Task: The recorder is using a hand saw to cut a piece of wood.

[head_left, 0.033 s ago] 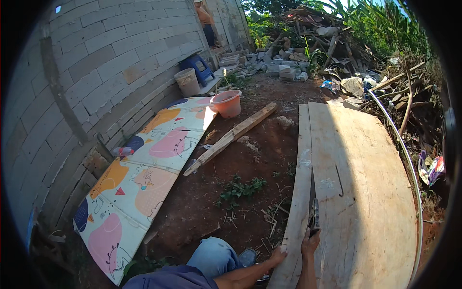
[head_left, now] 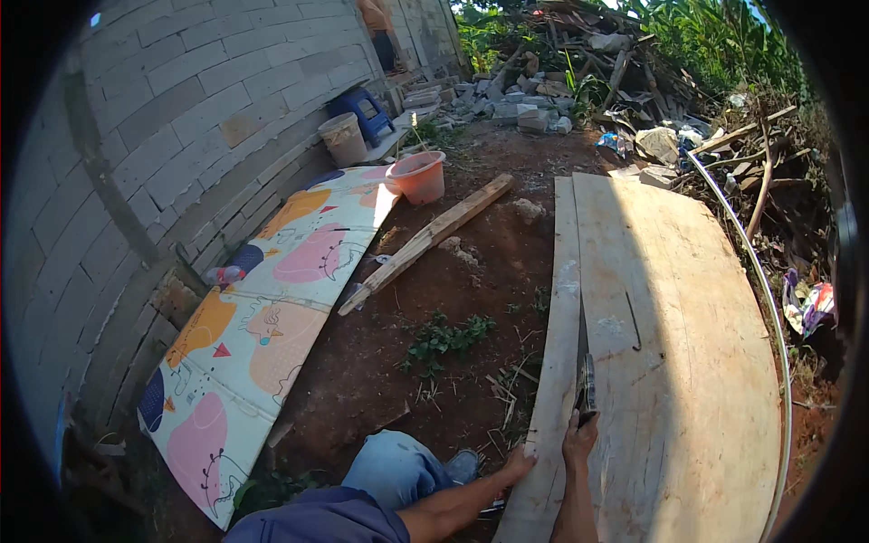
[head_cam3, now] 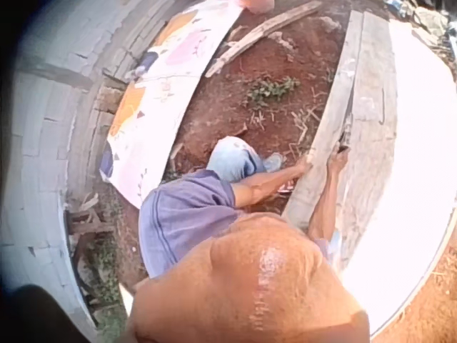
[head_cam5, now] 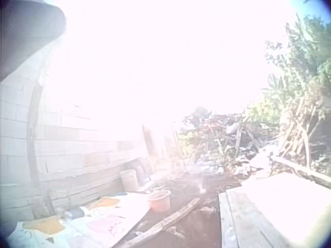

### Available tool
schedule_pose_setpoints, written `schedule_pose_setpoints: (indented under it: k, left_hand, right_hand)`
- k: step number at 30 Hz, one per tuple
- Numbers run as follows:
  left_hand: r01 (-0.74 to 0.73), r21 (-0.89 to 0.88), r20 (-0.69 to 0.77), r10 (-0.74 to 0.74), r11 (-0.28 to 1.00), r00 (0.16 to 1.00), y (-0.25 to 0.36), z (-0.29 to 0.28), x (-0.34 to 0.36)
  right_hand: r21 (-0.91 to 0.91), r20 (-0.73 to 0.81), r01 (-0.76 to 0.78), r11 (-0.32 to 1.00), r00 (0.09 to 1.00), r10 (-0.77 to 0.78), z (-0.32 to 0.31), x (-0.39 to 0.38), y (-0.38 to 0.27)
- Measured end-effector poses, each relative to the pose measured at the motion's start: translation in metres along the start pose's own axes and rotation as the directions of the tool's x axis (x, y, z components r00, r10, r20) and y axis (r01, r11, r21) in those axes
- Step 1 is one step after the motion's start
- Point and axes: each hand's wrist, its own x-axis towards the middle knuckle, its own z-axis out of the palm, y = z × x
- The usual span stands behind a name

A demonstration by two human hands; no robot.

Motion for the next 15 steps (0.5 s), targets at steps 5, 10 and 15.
schedule_pose_setpoints:
  k: [5,10,15]
  left_hand:
    - [-0.074,-0.061,0.086,0.079,0.995,0.993,-0.003,-0.023,0.018]
    - [0.136,-0.152,0.354,-0.075,0.979,0.932,0.042,-0.037,0.022]
    - [0.218,-0.285,0.15,-0.181,0.934,0.972,0.098,-0.021,0.048]
  right_hand:
    - [0.049,0.054,0.065,0.997,0.996,-0.068,0.014,0.011,0.008]
    - [-0.053,-0.008,0.008,0.999,1.0,-0.009,0.007,-0.001,0.005]
    - [0.031,-0.104,0.096,0.995,0.99,-0.092,-0.008,0.04,-0.038]
